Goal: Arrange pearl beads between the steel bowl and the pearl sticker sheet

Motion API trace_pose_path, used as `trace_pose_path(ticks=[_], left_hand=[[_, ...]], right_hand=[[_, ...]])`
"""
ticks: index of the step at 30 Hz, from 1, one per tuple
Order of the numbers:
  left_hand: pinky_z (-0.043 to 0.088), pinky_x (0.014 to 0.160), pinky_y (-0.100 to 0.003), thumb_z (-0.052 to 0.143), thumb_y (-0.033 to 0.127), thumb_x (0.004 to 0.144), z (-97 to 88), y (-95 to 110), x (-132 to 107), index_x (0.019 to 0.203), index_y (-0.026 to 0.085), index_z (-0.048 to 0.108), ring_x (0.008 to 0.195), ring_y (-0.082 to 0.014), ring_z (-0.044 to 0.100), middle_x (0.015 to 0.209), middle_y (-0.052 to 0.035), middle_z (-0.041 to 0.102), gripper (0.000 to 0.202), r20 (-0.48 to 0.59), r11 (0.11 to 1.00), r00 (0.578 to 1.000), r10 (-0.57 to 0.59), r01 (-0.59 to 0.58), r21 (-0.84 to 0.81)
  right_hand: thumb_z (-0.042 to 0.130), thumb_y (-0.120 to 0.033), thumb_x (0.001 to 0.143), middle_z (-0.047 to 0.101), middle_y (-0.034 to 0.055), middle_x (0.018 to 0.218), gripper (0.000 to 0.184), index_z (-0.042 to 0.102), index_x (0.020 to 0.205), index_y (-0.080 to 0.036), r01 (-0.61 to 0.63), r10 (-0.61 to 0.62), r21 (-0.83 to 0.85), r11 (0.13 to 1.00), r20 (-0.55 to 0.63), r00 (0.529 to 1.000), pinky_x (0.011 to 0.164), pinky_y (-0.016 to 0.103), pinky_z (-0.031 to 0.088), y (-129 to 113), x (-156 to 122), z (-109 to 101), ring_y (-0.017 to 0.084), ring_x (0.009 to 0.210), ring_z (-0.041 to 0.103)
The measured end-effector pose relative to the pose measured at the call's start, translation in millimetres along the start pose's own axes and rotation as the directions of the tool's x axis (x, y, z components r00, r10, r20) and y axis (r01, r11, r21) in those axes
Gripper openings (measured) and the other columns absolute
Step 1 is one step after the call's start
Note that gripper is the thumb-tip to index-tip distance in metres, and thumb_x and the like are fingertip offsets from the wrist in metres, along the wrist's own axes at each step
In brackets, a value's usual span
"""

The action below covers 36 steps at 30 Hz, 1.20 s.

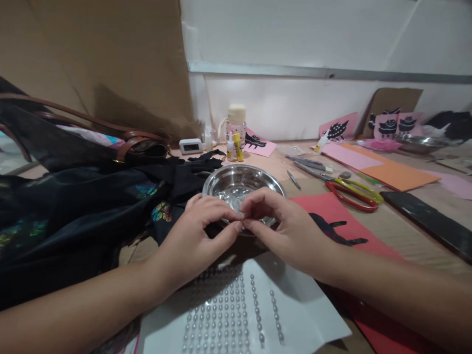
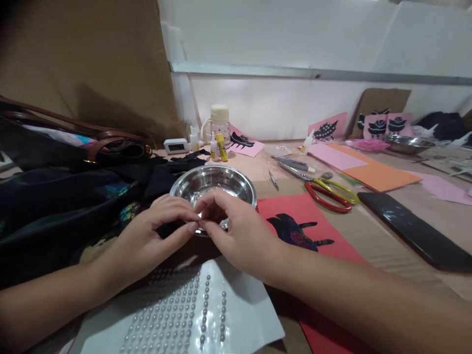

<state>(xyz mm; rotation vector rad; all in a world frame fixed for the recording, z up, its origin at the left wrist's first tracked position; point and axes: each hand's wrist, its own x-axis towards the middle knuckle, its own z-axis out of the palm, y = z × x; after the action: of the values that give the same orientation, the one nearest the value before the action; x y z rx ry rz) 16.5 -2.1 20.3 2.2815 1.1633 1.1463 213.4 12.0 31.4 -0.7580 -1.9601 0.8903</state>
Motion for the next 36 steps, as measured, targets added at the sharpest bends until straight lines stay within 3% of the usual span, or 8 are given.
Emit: trace_pose_path(ticks=[8, 17, 36], left_hand=[[0.031, 0.102, -0.047, 0.058, 0.022, 0.093, 2.5, -4.9, 0.6, 0.084, 0.024, 0.066, 0.093, -0.0187, 0.062, 0.092, 0.0030, 0.071, 0.012, 0.039, 1.000, 0.999, 0.002, -0.001, -0.027], [0.032, 0.101, -0.049, 0.057, 0.021, 0.089, 4.1, -5.0, 2.3, 0.078, 0.022, 0.066, 0.090, -0.0201, 0.062, 0.087, 0.0011, 0.072, 0.014, 0.035, 1.000, 0.999, 0.005, -0.005, -0.004], [0.040, 0.093, -0.042, 0.058, 0.021, 0.088, 0.8, -2.7, 2.8, 0.080, 0.022, 0.071, 0.091, -0.0194, 0.064, 0.089, 0.0010, 0.074, 0.015, 0.012, 1.000, 1.000, 0.000, 0.000, -0.010]], right_hand=[[0.054, -0.002, 0.082, 0.064, -0.0029, 0.086, 0.024, 0.059, 0.092, -0.023, -0.040, 0.041, 0.027, 0.999, -0.008, 0.999, 0.074, 0.026, 0.053, 4.6, -0.9, 3.9, 0.013, 0.080, 0.063], [0.057, -0.008, 0.084, 0.064, -0.0016, 0.084, 0.016, 0.058, 0.091, -0.022, -0.054, 0.053, 0.040, 0.998, 0.007, 0.999, 0.072, 0.028, 0.052, 3.2, -1.8, 4.5, 0.014, 0.078, 0.062], [0.057, -0.013, 0.089, 0.065, -0.0014, 0.088, 0.013, 0.056, 0.098, -0.023, -0.013, 0.014, -0.042, 0.999, 0.024, 1.000, 0.072, 0.027, 0.054, 1.1, -2.4, 0.5, 0.013, 0.080, 0.064]])
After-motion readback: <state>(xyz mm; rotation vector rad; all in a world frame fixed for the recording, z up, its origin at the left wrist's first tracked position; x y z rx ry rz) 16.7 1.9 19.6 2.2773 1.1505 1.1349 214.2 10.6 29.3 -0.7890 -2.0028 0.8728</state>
